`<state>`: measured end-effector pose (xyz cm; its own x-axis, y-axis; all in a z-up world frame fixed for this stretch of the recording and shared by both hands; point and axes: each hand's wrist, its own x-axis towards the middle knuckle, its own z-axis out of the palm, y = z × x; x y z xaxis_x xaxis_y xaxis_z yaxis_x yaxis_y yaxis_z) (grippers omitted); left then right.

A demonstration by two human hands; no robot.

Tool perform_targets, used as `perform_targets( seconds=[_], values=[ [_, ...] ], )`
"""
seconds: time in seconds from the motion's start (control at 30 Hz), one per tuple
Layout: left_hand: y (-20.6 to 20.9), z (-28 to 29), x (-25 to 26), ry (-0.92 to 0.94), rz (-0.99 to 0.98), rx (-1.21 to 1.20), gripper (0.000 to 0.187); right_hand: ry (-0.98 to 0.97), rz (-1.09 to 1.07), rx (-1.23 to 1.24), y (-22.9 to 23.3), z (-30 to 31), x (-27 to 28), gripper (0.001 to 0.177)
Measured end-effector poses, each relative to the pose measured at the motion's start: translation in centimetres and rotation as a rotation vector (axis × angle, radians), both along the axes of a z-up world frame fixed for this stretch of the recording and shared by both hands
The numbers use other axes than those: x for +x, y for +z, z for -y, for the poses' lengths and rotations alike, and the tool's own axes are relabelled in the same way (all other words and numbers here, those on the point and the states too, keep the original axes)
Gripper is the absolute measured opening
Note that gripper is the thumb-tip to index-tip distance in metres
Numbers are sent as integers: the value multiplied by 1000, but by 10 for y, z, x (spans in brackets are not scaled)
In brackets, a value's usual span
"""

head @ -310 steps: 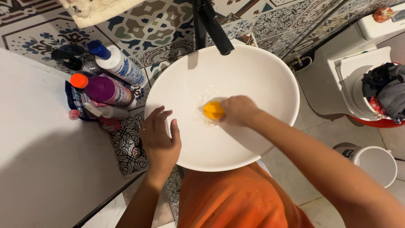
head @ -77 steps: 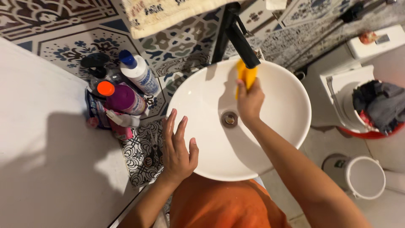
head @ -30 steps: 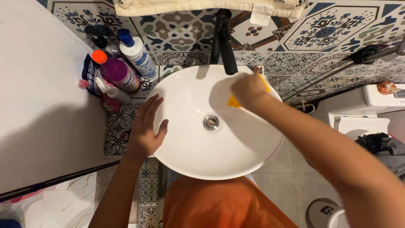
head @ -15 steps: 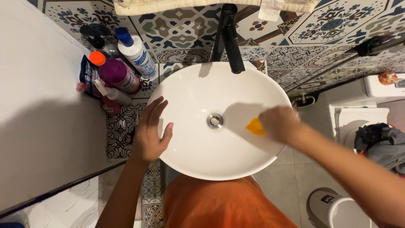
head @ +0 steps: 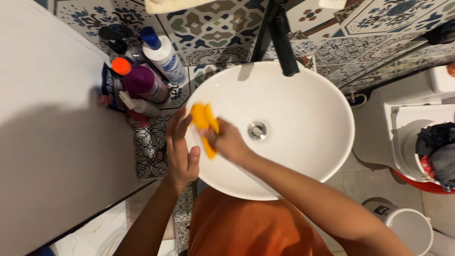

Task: The person cleans a white bathroom sink by first using a pair of scissors to scrape the drain area, then wiping the basin with a yellow sponge under running water. The person finishes by rinsing their hands.

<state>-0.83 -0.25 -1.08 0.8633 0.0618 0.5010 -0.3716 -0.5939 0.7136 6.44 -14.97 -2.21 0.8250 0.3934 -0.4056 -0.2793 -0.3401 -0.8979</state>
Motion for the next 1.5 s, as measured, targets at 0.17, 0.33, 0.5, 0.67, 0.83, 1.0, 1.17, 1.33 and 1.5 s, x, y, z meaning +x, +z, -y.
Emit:
perform_targets(
  seconds=[0.17, 0.33, 0.5, 0.67, 0.83, 1.0, 1.17, 1.33, 1.5],
  values=[
    [-10, -4, -3, 63, 45, -60, 66, -266, -104, 248, -12, -18, 11, 41],
    [-15, -8, -1, 66, 58, -142, 66, 618, -45, -114, -3, 21, 12, 40],
    [-15, -12, 3, -6, 72, -96, 66, 233, -21, -406, 1, 14, 17, 40],
    [-15, -15, 3, -39, 63, -135, 63, 470, -107, -199, 13, 32, 7, 47],
    [-10, -16, 1, -62, 85, -106, 60, 727, -38, -900, 27, 69, 26, 48],
    [-8, -13, -5, -37, 96, -46, 56, 255, -47, -179, 0, 30, 4, 45],
    [-5, -7, -9, -18, 108, 58, 54, 876, -90, -702, 1, 107, -4, 49],
    [1, 0, -14, -28, 81, 259, 52, 564, 352, -1474, 8, 157, 23, 25],
    [4, 3, -15, -85, 79, 365, 53, 752, 112, -855, 5, 48, -23, 46]
  ],
)
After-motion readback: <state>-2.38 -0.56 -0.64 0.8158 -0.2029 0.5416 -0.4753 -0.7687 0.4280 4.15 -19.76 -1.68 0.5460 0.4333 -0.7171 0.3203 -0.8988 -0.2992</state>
